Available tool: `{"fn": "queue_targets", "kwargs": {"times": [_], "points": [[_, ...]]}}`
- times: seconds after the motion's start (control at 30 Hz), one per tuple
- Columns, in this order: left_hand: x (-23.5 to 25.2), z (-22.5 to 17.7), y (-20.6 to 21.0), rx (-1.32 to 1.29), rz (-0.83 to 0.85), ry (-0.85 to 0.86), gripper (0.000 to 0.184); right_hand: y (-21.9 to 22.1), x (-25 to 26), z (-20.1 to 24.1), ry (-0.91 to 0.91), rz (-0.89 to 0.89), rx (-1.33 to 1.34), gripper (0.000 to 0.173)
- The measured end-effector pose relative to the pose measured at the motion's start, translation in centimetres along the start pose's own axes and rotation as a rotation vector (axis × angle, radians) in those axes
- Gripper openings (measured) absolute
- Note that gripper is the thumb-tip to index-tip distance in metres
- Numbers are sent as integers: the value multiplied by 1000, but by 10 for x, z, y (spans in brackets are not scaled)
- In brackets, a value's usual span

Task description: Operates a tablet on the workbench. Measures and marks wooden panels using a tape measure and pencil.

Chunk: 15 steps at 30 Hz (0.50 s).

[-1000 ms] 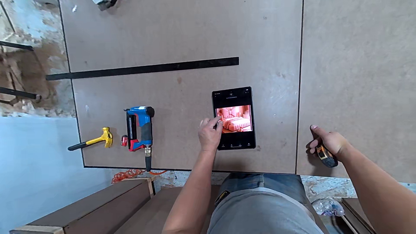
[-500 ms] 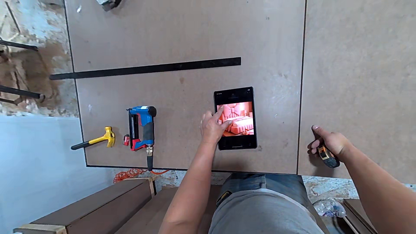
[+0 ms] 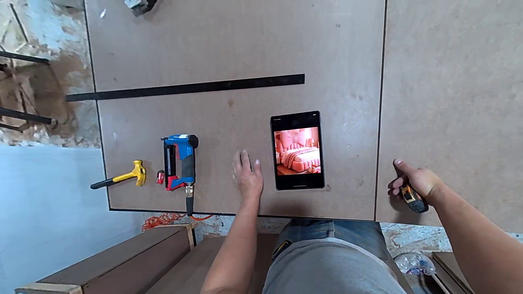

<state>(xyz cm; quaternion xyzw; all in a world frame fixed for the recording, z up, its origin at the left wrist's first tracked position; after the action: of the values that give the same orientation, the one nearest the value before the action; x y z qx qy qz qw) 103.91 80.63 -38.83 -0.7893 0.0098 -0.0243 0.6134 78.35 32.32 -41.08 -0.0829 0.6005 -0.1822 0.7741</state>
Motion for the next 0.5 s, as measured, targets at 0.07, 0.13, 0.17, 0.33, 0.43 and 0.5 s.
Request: {"fn": "queue_targets", "kwargs": {"times": [0.07,0.13,0.17,0.33,0.43,0.5], "points": [[-8,18,13,78,-3,64,65,0,0,0,6,-1,5,87],[-8,17,16,96,-8,84,66,-1,-1,1,12,-10,11,86],[-9,18,15,104,-2,83,66,-1,-2,0,15,-15,10,86],[-6,19,17,123,5,73,67,-2,2,-1,13,-34,-10,87],[-7,20,18,137,7,60,68,-1,1,-1,13,-37,-15,88],[-7,21,19,143,10,57,69,0,0,-1,14,-30,-16,88]]}}
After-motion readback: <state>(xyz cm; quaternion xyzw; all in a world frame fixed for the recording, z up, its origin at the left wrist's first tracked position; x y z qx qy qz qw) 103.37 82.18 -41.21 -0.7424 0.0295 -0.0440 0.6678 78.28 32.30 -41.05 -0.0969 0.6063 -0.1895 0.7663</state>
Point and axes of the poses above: each hand's wrist, its own x-axis towards the middle knuckle, its own y-axis out of the palm, z = x × y, the point moved 7 cm from there along x, towards the middle knuckle, and after that the axes turned 6 degrees about -z, right-handed, at the moved point
